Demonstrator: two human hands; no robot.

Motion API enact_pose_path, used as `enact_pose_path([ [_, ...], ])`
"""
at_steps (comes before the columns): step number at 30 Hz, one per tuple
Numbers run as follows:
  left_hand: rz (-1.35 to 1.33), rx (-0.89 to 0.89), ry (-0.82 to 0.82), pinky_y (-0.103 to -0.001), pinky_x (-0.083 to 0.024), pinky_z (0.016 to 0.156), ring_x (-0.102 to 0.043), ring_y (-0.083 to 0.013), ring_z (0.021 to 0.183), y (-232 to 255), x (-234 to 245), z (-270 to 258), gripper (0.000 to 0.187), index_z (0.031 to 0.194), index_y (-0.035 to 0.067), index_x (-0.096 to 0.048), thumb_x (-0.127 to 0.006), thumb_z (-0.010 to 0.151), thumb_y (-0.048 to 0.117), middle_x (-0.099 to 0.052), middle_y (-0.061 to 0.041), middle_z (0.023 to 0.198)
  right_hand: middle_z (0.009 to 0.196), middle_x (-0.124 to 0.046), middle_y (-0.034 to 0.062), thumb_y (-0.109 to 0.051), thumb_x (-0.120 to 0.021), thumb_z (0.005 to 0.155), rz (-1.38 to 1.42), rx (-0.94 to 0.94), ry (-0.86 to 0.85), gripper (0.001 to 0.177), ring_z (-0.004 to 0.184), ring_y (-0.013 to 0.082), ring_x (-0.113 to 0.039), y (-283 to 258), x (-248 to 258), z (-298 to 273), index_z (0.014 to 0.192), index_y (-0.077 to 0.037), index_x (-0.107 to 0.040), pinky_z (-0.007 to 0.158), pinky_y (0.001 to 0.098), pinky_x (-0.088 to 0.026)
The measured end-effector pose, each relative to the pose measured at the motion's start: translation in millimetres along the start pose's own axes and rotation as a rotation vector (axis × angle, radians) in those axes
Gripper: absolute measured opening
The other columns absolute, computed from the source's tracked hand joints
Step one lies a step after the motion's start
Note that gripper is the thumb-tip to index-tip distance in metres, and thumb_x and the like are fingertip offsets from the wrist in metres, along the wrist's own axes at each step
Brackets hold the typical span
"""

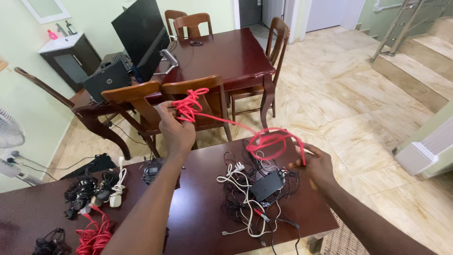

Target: The person organizes a pile of tangled cables and power adapters on a wooden table. They pick up individual cables, untangle them, and coil them into neat bundles, placing the finished coils back on the table.

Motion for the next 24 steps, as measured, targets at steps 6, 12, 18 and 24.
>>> enact_pose_path([
  [6,0.033,-0.162,0.037,-0.054,-0.067,0.115,-0.087,-0.0430,0.126,14,9,11,0.059,0.155,0.000,-0.055,-0.074,0.101,-0.016,-0.082,-0.026,0.133,0.107,-0.088,0.0198,-0.016,-0.073,0.129,-0.159,-0.093,0.224,0.034,0.079,0.0305,-0.084,32,49,17,0.157,0.002,-0.082,0.076,0.0470,-0.067],
  [12,0.127,-0.130,0.073,-0.053,-0.067,0.112,-0.086,-0.0410,0.123,21,28,22,0.064,0.157,-0.002,-0.052,-0.074,0.098,-0.017,-0.077,-0.026,0.136,0.118,-0.092,0.0256,-0.011,-0.066,0.131,-0.083,-0.084,0.277,0.036,0.081,0.0303,-0.091,53,91,43,0.160,0.011,-0.068,0.069,0.0442,-0.067],
  [18,-0.015,-0.191,0.027,-0.049,-0.070,0.117,-0.089,-0.0369,0.130,43,23,24,0.060,0.160,-0.001,-0.052,-0.073,0.107,-0.018,-0.080,-0.024,0.139,0.112,-0.089,0.0354,-0.002,-0.069,0.124,-0.270,-0.219,0.119,0.027,0.074,0.0360,-0.077,92,85,40,0.146,0.011,-0.077,0.060,0.0510,-0.061],
  [24,-0.121,-0.105,-0.098,-0.046,-0.070,0.117,-0.091,-0.0313,0.130,64,-22,14,0.046,0.157,0.002,-0.057,-0.079,0.118,-0.009,-0.090,-0.021,0.136,0.120,-0.093,0.0270,-0.009,-0.090,0.115,-0.192,-0.165,-0.086,0.030,0.097,0.0304,-0.095,107,29,50,0.137,0.010,-0.080,0.081,0.0430,-0.074],
])
Point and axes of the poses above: each hand's wrist, its own z-axis towards the middle knuckle, its own x-axis out of the back of the hand, y = z × x, the point moved 10 cm from there along z, towards the middle knuckle
